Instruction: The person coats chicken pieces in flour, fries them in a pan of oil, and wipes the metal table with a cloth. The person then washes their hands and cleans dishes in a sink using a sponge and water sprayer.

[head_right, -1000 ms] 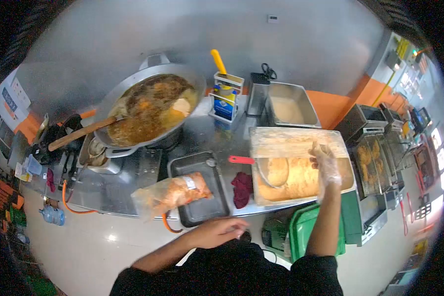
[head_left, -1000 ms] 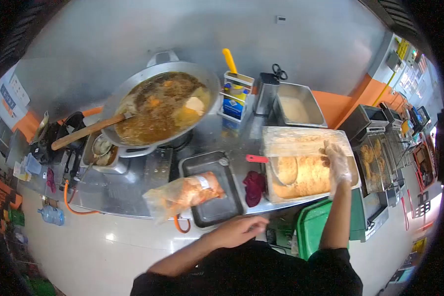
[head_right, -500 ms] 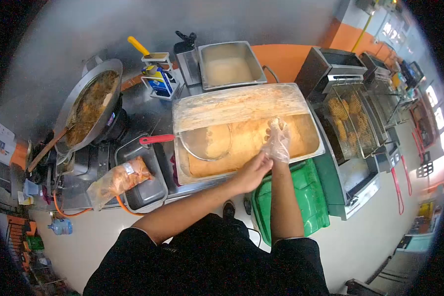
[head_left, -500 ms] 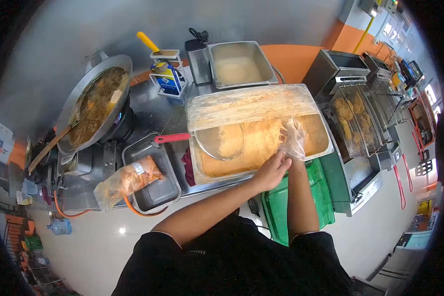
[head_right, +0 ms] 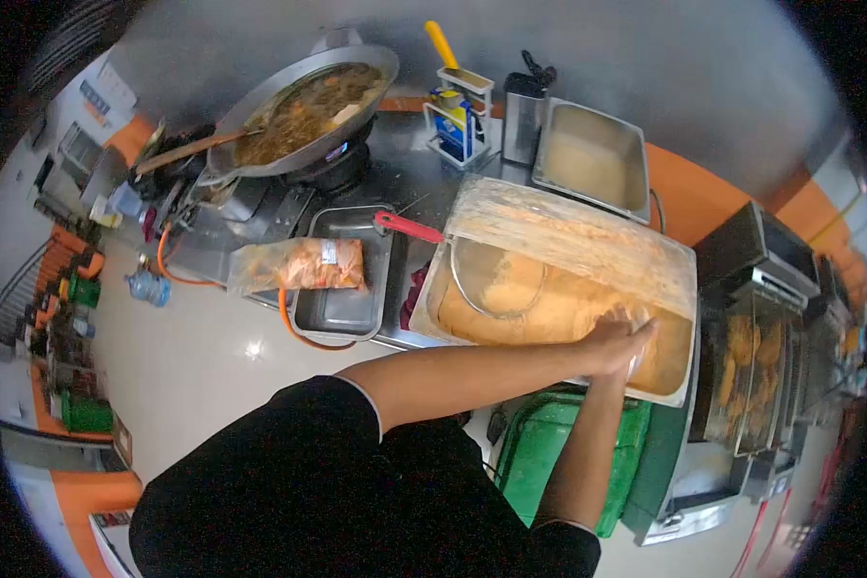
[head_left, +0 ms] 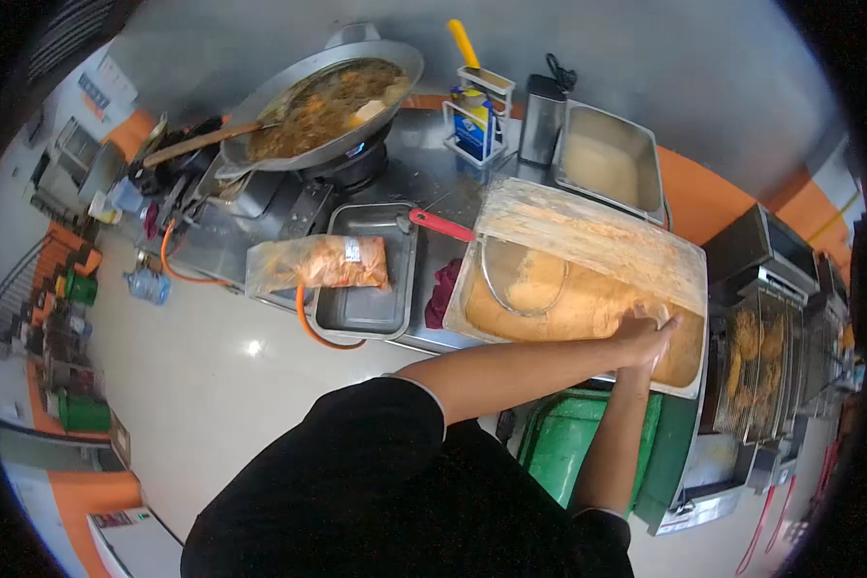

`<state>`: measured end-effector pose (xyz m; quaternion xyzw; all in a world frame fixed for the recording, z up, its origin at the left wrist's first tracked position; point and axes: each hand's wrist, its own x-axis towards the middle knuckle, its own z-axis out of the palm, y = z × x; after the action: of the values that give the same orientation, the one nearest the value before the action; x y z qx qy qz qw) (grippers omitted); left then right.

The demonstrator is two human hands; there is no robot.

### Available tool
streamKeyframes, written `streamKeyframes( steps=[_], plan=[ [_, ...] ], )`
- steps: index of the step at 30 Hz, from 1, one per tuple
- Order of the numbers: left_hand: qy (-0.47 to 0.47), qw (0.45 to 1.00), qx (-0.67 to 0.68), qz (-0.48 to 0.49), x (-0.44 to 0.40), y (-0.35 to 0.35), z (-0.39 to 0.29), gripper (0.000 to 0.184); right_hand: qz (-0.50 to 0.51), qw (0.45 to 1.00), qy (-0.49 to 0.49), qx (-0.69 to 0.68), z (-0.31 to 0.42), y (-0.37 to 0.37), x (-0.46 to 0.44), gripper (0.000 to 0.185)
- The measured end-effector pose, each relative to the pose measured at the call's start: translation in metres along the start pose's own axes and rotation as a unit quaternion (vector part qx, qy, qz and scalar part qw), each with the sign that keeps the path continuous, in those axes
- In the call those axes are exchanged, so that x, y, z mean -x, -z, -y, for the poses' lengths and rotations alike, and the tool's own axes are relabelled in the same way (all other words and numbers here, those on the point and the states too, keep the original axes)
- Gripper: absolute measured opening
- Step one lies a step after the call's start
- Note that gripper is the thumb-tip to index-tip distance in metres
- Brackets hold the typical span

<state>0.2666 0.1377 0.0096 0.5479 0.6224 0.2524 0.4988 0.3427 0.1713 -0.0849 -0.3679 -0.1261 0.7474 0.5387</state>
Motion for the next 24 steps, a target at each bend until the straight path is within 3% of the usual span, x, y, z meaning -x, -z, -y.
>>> streamKeyframes(
  steps=[3, 7, 10, 13, 17, 19, 22, 24],
  plan=[
    [-0.023, 1.000, -0.003, 0.004, -0.003, 0.002, -0.001, 0.084, 0.020, 0.985, 0.076, 0.155, -0.004, 0.010, 0.002, 0.056],
    [-0.025, 0.995, 0.093, -0.002, -0.014, -0.010, 0.013, 0.087, 0.044, 0.921, 0.199, 0.331, -0.006, 0.033, -0.007, 0.049],
    [-0.024, 0.985, 0.169, -0.008, -0.021, -0.014, 0.019, 0.089, 0.053, 0.927, 0.136, 0.347, -0.003, 0.043, -0.013, 0.044],
    [-0.024, 0.974, 0.223, -0.014, -0.028, -0.016, 0.024, 0.090, 0.081, 0.941, 0.155, 0.291, 0.005, -0.002, 0.041, 0.043],
    [0.018, 0.978, 0.202, -0.039, -0.041, -0.014, 0.030, 0.097, 0.157, 0.906, 0.169, 0.356, 0.010, -0.027, 0.081, 0.041],
    [0.037, 0.971, 0.226, -0.064, -0.040, -0.012, 0.030, 0.098, 0.135, 0.871, 0.157, 0.445, 0.021, -0.050, 0.115, 0.051],
    [-0.006, 0.993, 0.116, 0.028, -0.029, 0.030, 0.029, 0.097, 0.101, 0.851, 0.106, 0.504, 0.038, -0.073, 0.155, 0.062],
    [-0.004, 0.989, 0.143, -0.035, -0.038, 0.013, 0.045, 0.095, 0.121, 0.847, 0.086, 0.510, 0.048, -0.068, 0.161, 0.068]
  ],
)
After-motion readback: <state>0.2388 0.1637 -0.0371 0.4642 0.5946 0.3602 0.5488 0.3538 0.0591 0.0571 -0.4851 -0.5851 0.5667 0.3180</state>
